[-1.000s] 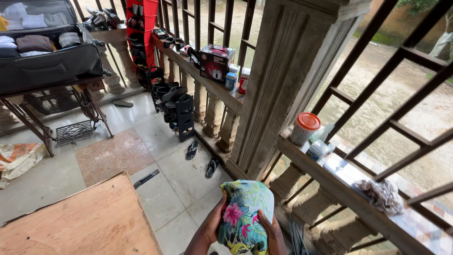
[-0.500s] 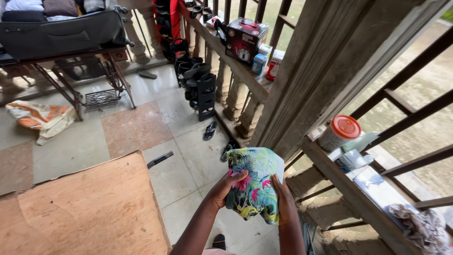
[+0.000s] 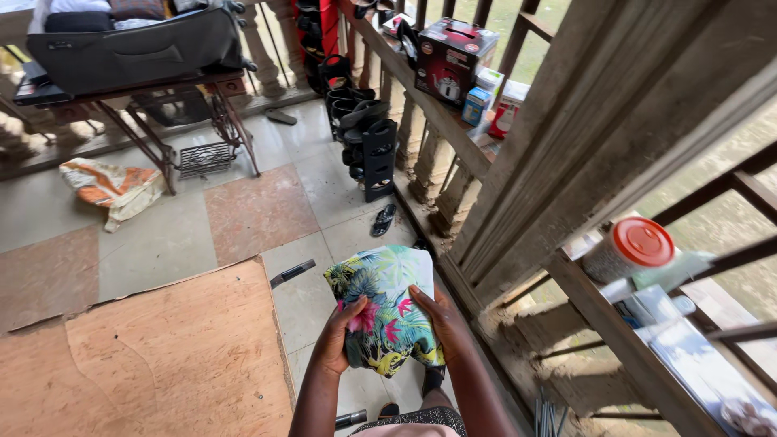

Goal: The person folds a shirt on a wooden surface, then walks to a suitcase and places the folded shirt inside.

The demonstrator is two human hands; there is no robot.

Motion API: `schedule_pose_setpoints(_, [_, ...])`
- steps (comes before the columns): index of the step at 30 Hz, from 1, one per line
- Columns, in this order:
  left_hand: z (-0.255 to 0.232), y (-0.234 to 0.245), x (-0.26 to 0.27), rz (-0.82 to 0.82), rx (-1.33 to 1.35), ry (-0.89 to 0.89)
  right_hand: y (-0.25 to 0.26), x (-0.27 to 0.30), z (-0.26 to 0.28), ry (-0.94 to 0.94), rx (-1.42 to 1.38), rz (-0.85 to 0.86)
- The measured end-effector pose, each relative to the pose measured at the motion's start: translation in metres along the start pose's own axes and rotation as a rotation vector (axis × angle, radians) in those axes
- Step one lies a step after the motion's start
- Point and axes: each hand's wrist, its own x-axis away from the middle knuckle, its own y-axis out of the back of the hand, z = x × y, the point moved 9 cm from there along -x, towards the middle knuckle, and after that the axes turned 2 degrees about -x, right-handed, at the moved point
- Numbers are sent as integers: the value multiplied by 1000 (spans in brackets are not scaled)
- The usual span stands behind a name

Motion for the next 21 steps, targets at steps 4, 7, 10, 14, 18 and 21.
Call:
schedule_pose_setpoints(4, [-17,16,-24,-82,43,-126,-7,-40,8,-39,51,100])
schedule_pose_setpoints(7, [-25,23,-63,-43,52,-211,-4,-76,26,-29,218,124])
schedule_pose_setpoints(10, [-28,16,-93,-53,40,-230,11,-105,53,-48,469,47])
schedule_pose_setpoints(14, [-39,-13,-141,-35,2,-238,27,-137,93,-7,422,16])
schedule_pose_setpoints(18, [-44,-36,-168,-27,-7,-291,33,-161,114,2,179,137])
schedule_pose_setpoints(21, [-45,-37,-174,-161,47,-270,36,-189,115,-59,163,155])
